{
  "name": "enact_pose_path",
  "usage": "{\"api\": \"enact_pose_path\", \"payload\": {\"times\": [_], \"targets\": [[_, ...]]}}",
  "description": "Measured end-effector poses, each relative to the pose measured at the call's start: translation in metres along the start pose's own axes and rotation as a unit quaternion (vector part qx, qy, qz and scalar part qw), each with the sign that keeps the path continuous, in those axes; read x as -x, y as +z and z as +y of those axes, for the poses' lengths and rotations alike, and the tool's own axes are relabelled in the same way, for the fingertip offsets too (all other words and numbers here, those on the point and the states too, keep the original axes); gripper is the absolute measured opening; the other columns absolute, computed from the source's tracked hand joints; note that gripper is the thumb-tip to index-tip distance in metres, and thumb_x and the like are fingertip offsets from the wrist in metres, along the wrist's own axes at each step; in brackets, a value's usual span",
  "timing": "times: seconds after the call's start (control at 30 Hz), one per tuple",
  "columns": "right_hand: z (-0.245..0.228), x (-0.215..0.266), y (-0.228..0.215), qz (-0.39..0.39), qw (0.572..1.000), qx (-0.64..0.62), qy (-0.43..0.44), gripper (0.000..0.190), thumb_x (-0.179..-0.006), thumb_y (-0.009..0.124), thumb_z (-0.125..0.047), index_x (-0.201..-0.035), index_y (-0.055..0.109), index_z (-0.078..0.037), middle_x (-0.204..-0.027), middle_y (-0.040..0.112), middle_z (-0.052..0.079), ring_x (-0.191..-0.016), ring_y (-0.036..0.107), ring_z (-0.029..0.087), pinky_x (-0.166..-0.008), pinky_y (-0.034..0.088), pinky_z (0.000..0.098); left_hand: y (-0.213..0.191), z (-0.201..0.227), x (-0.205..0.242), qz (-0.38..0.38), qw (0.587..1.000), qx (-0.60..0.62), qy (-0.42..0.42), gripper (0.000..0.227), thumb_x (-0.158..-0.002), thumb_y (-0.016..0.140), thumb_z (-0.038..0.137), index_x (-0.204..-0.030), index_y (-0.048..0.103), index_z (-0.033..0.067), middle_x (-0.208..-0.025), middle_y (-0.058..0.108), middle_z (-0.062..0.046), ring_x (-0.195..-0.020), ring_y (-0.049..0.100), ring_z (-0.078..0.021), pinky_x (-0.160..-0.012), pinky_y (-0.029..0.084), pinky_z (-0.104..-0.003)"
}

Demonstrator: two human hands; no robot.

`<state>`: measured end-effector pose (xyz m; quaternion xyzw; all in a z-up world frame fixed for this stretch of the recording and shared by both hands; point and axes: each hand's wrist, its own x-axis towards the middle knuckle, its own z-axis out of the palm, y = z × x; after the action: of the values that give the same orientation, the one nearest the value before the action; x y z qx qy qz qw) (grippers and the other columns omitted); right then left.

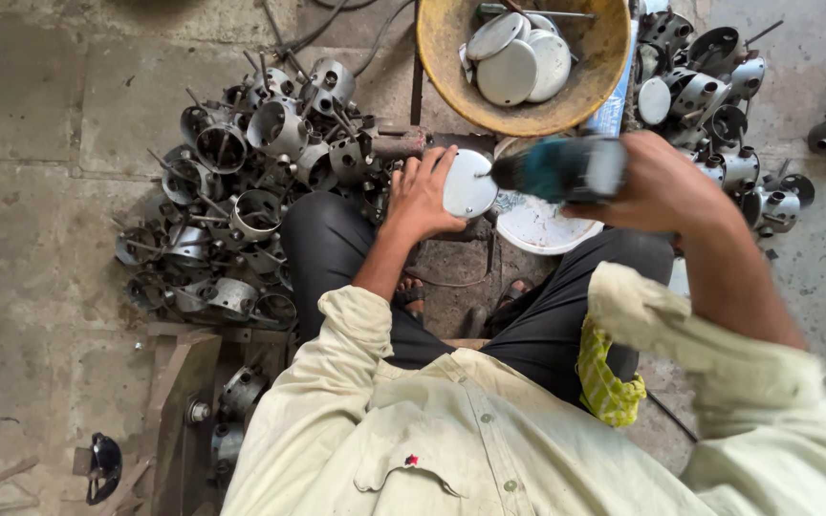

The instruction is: The person sits cross-legged and uses a cordless drill to drive screws into white circular metal caps, securing them to cylindrical metal housings. They repeatedly pick up caps and housings, align them, and fasten them together before placing the assembled units into a yellow bowl.

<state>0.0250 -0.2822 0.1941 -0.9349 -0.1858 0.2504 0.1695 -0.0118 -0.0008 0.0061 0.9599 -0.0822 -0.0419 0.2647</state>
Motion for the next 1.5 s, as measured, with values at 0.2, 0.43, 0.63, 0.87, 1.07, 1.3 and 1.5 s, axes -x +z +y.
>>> {"api": "enact_pose_path", "payload": {"times": [0.2,0.43,0.63,0.87,1.07,1.3,1.5], "targets": [[0.047,0.071,0.077,0.302,0.766,-0.564,-0.07,0.056,-0.073,0.085,0.001,-0.124,0.061,-0.005,-0.11,0.072,0.007,-0.094,0.075,0.022,-0.083,0.064,0.0338,-0.006,0.004,0.005,-0.007,1.0,-0.01,0.001,0.126,-0.05,0.095,0.042,-0.157,0.034,0.0149,-0.15,0.043,-0.006,-0.133,0.043,-0.0325,-0.11,0.034,-0.049],[0.103,0.101,0.172,0.415,0.664,-0.605,0.144,0.037,-0.081,0.078,0.007,-0.115,0.064,0.004,-0.097,0.072,0.013,-0.072,0.07,0.02,-0.066,0.059,0.0322,-0.02,0.026,0.013,0.054,0.993,-0.083,0.06,0.129,-0.051,0.097,0.047,-0.154,0.03,0.0055,-0.155,0.036,-0.017,-0.136,0.034,-0.0395,-0.107,0.026,-0.058],[0.134,0.096,0.194,0.424,0.603,-0.648,0.192,0.028,-0.082,0.074,0.004,-0.109,0.064,0.005,-0.093,0.073,0.015,-0.066,0.069,0.019,-0.062,0.059,0.0322,0.07,0.087,0.02,0.012,0.973,0.077,0.219,0.034,-0.092,0.071,0.016,-0.125,0.069,0.0125,-0.128,0.068,-0.007,-0.103,0.07,-0.0246,-0.09,0.058,-0.039],[0.129,0.091,0.195,0.43,0.629,-0.617,0.198,0.026,-0.081,0.074,0.003,-0.105,0.065,0.006,-0.09,0.074,0.014,-0.065,0.069,0.019,-0.061,0.059,0.0322,0.21,0.097,-0.045,0.165,0.943,-0.132,0.258,0.009,-0.08,0.067,0.007,-0.088,0.067,0.0113,-0.087,0.062,-0.005,-0.074,0.067,-0.0239,-0.053,0.055,-0.036],[0.128,0.09,0.194,0.429,0.623,-0.624,0.194,0.027,-0.082,0.075,0.003,-0.107,0.064,0.006,-0.089,0.074,0.014,-0.064,0.069,0.019,-0.06,0.059,0.032,0.242,0.092,-0.062,0.118,0.94,-0.152,0.283,0.007,-0.081,0.065,0.009,-0.075,0.066,0.0123,-0.081,0.062,-0.004,-0.074,0.069,-0.0225,-0.052,0.056,-0.037],[0.129,0.089,0.194,0.431,0.628,-0.622,0.186,0.028,-0.081,0.075,0.004,-0.107,0.063,0.007,-0.089,0.074,0.015,-0.063,0.068,0.019,-0.059,0.059,0.0321,0.21,0.097,-0.065,0.146,0.923,-0.18,0.308,0.005,-0.083,0.063,0.011,-0.079,0.064,0.0113,-0.087,0.064,-0.004,-0.072,0.069,-0.0221,-0.051,0.056,-0.038],[0.125,0.092,0.194,0.434,0.637,-0.612,0.179,0.028,-0.081,0.075,0.003,-0.108,0.065,0.006,-0.09,0.074,0.014,-0.065,0.068,0.019,-0.06,0.059,0.0316,0.164,0.119,-0.014,0.05,0.96,0.068,0.267,0.021,-0.092,0.059,0.004,-0.112,0.064,0.0066,-0.094,0.067,-0.011,-0.086,0.071,-0.0299,-0.064,0.058,-0.042]]}}
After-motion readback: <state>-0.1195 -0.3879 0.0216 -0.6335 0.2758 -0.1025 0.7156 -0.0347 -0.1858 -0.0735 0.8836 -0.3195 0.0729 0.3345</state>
